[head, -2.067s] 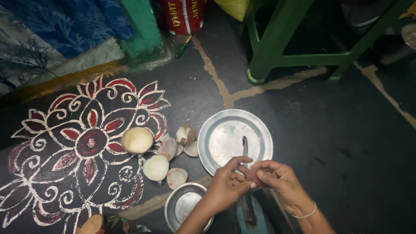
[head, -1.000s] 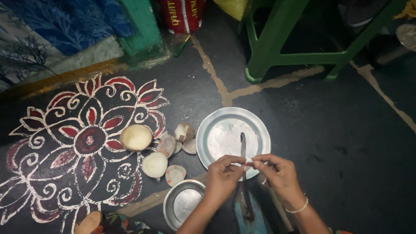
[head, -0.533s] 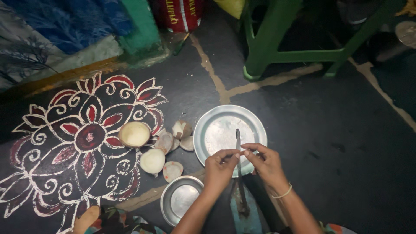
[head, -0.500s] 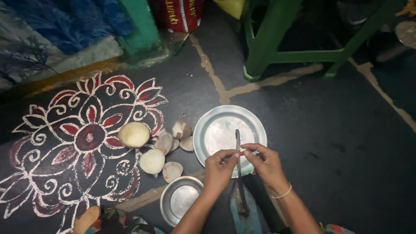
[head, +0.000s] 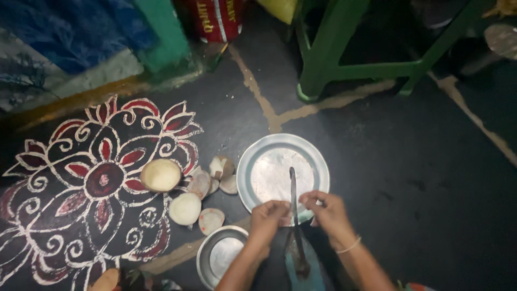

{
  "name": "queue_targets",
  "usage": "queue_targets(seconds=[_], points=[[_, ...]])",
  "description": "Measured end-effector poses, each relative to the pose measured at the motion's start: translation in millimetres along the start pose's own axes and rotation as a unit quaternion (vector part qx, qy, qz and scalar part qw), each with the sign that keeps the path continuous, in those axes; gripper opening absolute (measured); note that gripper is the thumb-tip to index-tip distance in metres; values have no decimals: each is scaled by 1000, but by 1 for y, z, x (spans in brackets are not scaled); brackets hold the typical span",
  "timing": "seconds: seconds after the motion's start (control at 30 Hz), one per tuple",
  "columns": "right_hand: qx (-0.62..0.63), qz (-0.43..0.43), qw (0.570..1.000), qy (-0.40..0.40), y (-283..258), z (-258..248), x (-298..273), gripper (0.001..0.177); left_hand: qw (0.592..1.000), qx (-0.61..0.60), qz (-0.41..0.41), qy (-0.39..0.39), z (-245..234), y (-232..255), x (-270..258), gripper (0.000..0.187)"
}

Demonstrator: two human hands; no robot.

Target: The person sits on the floor and uses a traditional curved blade tool to peel the skin off yam pieces. They hold each piece with both hands and scrape the skin away, collecting the peeled pieces on a metal plate.

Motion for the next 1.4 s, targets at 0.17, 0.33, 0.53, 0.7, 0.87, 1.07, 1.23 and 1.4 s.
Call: queue_targets(seconds=[0.17, 0.33, 0.53, 0.7, 0.87, 1.07, 1.23, 1.4], points=[[43, -49, 997, -33, -32, 3, -18, 26, 988, -137, -19, -61, 9, 34, -15, 19], [31, -82, 996, -31, -47, 10, -26, 26, 997, -25, 50, -53, 21, 39, -16, 23], [68, -48, 996, -43, -41, 12, -22, 23, 991, -20, 127, -44, 21, 33, -9, 20], [72, -23, 997, -13, -23, 14, -17, 20, 996, 7, 91, -11, 17, 20, -10, 18], [63, -16, 998, -2, 5, 10, -6, 16, 999, 14, 44, 11, 8, 3, -4, 18], [-16, 44, 999, 15, 34, 11, 2, 18, 997, -6, -71, 23, -7, -29, 3, 17], [85, -22, 996, -24, -11, 4, -10, 22, 984, -171, -24, -51, -1, 3, -2, 19], [79, -72, 993, -43, -37, 16, -27, 26, 995, -87, 6, -40, 13, 22, -13, 24]])
Point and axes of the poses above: each hand's wrist, its own x-axis towards the middle knuckle, its own z-axis out of the palm, y = z × x, the point moved 8 cm from there along x, towards the middle knuckle, and after that the axes turned 1 degree about x, right-handed, at the moved point
